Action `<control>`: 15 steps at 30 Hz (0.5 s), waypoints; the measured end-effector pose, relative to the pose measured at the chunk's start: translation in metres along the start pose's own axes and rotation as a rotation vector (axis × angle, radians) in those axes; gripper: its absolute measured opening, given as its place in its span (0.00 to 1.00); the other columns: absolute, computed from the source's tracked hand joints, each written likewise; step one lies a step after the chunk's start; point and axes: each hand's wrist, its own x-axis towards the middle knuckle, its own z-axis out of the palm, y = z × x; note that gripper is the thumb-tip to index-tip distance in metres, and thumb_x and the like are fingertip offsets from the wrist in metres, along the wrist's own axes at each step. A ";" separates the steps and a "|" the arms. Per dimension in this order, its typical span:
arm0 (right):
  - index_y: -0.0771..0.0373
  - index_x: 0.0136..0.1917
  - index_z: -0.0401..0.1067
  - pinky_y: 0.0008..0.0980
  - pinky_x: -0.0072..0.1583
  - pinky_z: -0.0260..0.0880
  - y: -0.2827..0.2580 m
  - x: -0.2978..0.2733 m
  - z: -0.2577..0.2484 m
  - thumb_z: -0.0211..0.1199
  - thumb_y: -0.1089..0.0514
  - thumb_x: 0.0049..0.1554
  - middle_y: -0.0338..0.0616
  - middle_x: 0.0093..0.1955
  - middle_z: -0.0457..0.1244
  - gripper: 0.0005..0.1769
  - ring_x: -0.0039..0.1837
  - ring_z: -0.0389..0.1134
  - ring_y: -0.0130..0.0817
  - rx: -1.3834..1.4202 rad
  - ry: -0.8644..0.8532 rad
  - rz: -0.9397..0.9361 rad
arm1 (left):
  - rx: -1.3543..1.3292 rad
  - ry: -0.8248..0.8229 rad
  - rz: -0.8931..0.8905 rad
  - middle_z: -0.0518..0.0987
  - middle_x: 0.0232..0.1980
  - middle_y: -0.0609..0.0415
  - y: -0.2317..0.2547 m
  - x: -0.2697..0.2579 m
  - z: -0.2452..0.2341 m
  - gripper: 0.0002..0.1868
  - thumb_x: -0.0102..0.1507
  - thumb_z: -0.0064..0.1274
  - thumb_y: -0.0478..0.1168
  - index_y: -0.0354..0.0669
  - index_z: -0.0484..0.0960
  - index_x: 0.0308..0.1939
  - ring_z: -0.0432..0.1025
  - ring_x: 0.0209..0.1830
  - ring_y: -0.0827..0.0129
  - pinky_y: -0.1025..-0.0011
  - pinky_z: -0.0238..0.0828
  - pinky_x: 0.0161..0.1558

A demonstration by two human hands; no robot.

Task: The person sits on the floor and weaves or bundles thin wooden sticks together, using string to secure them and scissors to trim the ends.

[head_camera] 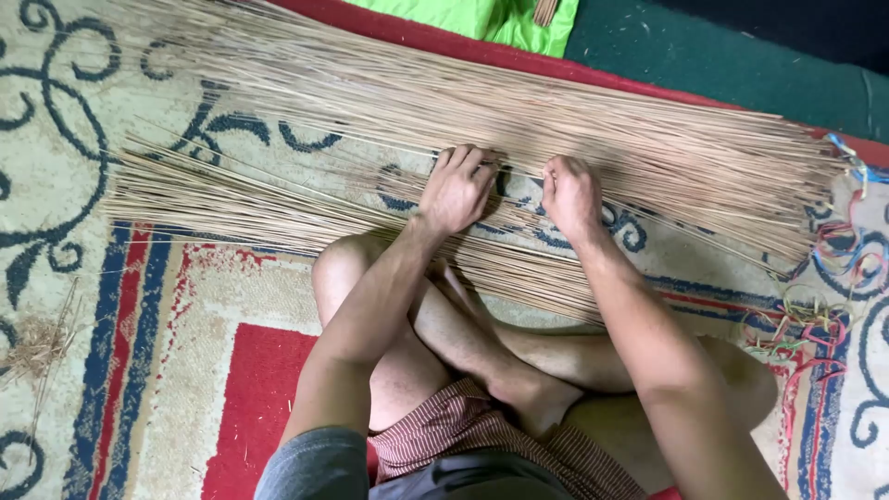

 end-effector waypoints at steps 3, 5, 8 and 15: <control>0.54 0.47 0.72 0.43 0.54 0.68 0.001 -0.030 -0.016 0.65 0.60 0.55 0.39 0.41 0.66 0.05 0.49 0.71 0.42 -0.038 -0.026 -0.051 | 0.037 0.015 0.043 0.72 0.63 0.50 0.029 0.008 -0.051 0.19 0.67 0.53 0.43 0.46 0.75 0.61 0.64 0.69 0.56 0.56 0.57 0.69; 0.53 0.47 0.72 0.42 0.55 0.67 -0.022 -0.048 -0.042 0.64 0.58 0.57 0.38 0.41 0.67 0.04 0.50 0.72 0.41 -0.021 -0.020 -0.085 | 0.056 -0.016 0.082 0.73 0.61 0.50 0.047 0.002 -0.053 0.18 0.68 0.51 0.45 0.46 0.75 0.60 0.65 0.69 0.57 0.55 0.54 0.70; 0.52 0.49 0.72 0.41 0.57 0.67 -0.053 -0.069 -0.078 0.62 0.56 0.59 0.38 0.43 0.69 0.03 0.52 0.73 0.39 0.021 -0.013 -0.143 | 0.056 -0.060 0.120 0.77 0.51 0.52 0.085 -0.009 -0.050 0.16 0.68 0.48 0.48 0.46 0.77 0.57 0.69 0.62 0.61 0.52 0.51 0.72; 0.57 0.46 0.73 0.44 0.51 0.70 -0.062 -0.114 -0.139 0.61 0.60 0.59 0.45 0.40 0.67 0.02 0.47 0.72 0.47 0.163 -0.049 -0.138 | 0.033 -0.025 0.149 0.78 0.34 0.60 0.134 -0.022 -0.050 0.03 0.65 0.51 0.42 0.55 0.81 0.37 0.77 0.41 0.68 0.57 0.60 0.64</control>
